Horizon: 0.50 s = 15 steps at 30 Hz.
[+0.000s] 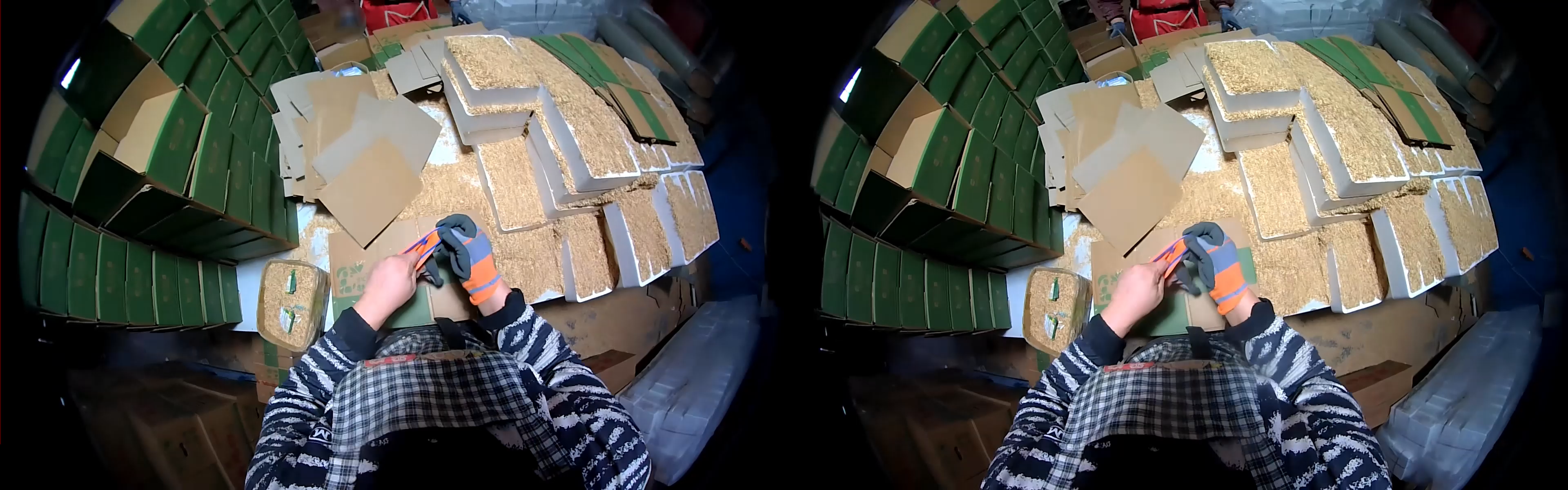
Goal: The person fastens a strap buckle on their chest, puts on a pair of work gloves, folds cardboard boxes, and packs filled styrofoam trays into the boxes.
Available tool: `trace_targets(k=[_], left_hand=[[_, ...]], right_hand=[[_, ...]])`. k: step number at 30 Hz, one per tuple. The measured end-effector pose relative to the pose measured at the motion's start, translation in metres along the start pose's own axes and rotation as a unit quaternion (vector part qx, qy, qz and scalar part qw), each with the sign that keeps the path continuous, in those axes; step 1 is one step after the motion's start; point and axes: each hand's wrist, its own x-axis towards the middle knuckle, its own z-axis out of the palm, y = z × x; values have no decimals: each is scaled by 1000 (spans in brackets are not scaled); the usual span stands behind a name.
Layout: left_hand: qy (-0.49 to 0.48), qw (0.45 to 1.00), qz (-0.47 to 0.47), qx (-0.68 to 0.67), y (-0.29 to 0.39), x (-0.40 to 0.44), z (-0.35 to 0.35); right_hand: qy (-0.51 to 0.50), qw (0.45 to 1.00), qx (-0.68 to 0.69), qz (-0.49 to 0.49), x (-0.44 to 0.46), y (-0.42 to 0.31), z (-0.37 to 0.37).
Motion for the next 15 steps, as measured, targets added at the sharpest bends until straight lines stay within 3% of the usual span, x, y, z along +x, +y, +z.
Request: trace_targets(k=[1, 3, 4, 5, 6, 7, 8, 10, 11, 13, 14, 15], left_hand=[[0, 1000, -3, 8, -3, 5, 2], [-26, 996, -83, -26, -19, 17, 15], [-46, 981, -163, -89, -23, 24, 11], [46, 941, -124, -310, -25, 27, 6], [53, 850, -181, -492, -27, 31, 2], [57, 719, -230, -653, -30, 32, 1], [93, 640, -251, -720, -34, 32, 10], [159, 472, -270, -824, -46, 36, 34], [160, 476, -267, -823, -52, 36, 39], [200, 424, -289, -835, -47, 35, 34], [200, 473, -305, -802, -48, 33, 33], [200, 473, -302, -803, -58, 28, 37]], right_hand=[[-5, 1000, 7, 0, -4, -2, 6], [-109, 957, -222, -148, -13, 0, 17], [-168, 956, -209, -117, -19, 4, 19], [-220, 915, -291, -173, -21, 1, 14], [-226, 892, -341, -194, -20, 1, 10], [-230, 866, -390, -212, -20, 1, 7], [-231, 867, -387, -213, -18, 1, 6], [-264, 812, -429, -296, -13, 0, 6], [-263, 811, -427, -300, -10, 0, 6], [-276, 813, -407, -311, -8, 0, 7], [-276, 812, -408, -312, -7, 3, 7], [-268, 808, -408, -331, -5, 6, 7]])
